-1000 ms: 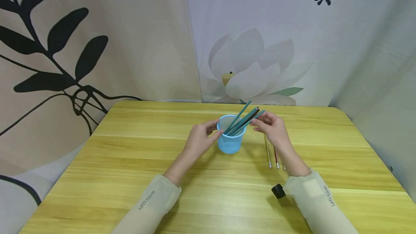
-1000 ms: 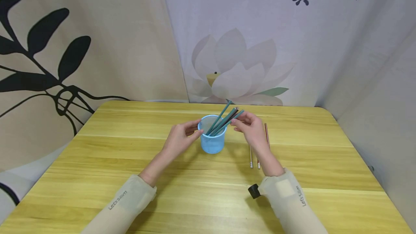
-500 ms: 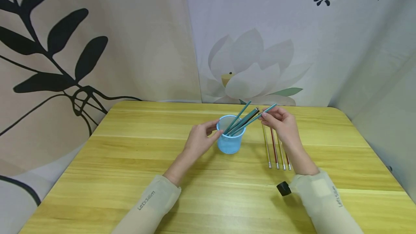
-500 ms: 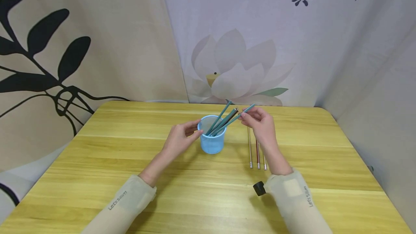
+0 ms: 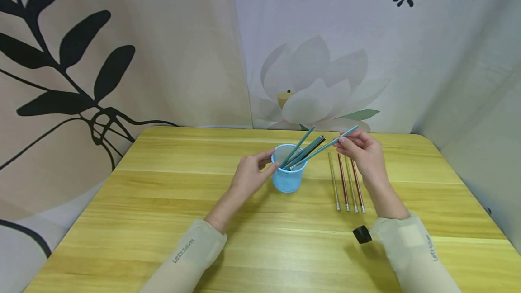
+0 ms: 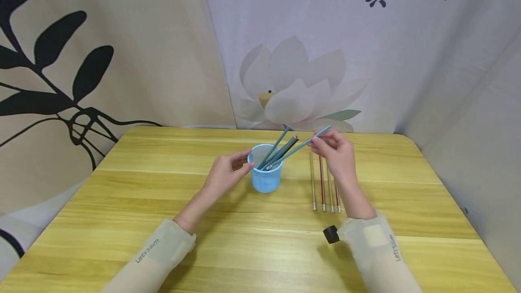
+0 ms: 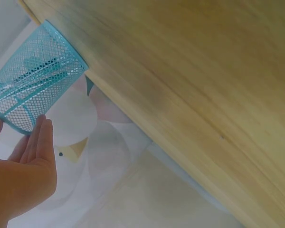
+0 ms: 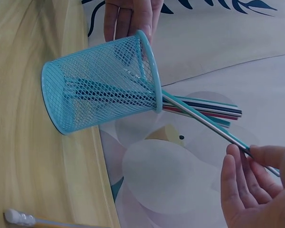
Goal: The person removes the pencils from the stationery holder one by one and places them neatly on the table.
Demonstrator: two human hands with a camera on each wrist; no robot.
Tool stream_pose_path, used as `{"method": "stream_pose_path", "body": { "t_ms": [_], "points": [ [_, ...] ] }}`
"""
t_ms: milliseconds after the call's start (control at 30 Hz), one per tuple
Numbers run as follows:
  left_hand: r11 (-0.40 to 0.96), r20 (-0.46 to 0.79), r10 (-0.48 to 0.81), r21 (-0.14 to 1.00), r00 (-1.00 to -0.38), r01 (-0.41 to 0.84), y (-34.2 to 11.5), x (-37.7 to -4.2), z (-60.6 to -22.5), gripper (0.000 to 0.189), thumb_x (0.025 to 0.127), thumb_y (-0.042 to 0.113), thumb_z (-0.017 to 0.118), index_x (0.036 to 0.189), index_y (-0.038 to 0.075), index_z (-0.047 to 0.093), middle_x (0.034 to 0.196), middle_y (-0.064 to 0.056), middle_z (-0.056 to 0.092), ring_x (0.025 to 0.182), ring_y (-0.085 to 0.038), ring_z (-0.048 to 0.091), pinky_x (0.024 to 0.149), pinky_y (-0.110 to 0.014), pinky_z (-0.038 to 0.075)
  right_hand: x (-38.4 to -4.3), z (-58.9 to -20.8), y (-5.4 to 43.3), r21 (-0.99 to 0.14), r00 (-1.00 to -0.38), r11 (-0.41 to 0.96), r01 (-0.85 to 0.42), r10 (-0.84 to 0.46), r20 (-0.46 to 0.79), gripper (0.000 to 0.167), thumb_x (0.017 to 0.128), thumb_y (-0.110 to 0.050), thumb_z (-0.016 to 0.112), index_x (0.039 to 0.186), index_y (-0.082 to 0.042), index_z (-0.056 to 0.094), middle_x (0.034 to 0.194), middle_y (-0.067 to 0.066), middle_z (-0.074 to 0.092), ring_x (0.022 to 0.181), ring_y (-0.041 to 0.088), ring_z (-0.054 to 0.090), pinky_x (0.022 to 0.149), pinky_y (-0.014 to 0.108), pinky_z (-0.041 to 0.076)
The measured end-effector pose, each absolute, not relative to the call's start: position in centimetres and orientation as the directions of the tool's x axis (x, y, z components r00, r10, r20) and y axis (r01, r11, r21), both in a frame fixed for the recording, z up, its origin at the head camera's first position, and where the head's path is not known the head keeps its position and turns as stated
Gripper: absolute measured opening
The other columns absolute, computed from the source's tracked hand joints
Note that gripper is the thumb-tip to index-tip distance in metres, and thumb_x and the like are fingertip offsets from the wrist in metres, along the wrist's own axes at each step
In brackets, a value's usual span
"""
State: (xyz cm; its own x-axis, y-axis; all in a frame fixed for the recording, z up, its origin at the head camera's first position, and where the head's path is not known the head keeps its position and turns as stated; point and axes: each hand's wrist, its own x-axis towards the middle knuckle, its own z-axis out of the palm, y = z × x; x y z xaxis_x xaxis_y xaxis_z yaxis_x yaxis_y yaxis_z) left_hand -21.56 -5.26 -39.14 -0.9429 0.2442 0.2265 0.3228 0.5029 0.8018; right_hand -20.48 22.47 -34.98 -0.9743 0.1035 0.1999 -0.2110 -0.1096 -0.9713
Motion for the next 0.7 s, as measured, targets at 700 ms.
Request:
{"method": "stream_pose_path", "body": {
  "t_ms": [700],
  "points": [
    [0.505, 0.239, 0.243, 0.797, -0.940, 0.333, -5.2, -21.6, -39.2, 0.045, 0.094, 0.021, 0.070, 0.133, 0.001, 0.061, 0.121, -0.018, 0.071, 0.111, -0.029, 0.071, 0.096, -0.039, 0.060, -20.0, -34.1, 24.4, -0.939, -0.958, -0.218, -0.266, 0.170, 0.232, 0.009, 0.093, -0.006, 0.068, 0.096, -0.004, 0.059, 0.085, -0.003, 0.074, 0.077, 0.007, 0.074, 0.076, 0.022, 0.063]
  ]
}}
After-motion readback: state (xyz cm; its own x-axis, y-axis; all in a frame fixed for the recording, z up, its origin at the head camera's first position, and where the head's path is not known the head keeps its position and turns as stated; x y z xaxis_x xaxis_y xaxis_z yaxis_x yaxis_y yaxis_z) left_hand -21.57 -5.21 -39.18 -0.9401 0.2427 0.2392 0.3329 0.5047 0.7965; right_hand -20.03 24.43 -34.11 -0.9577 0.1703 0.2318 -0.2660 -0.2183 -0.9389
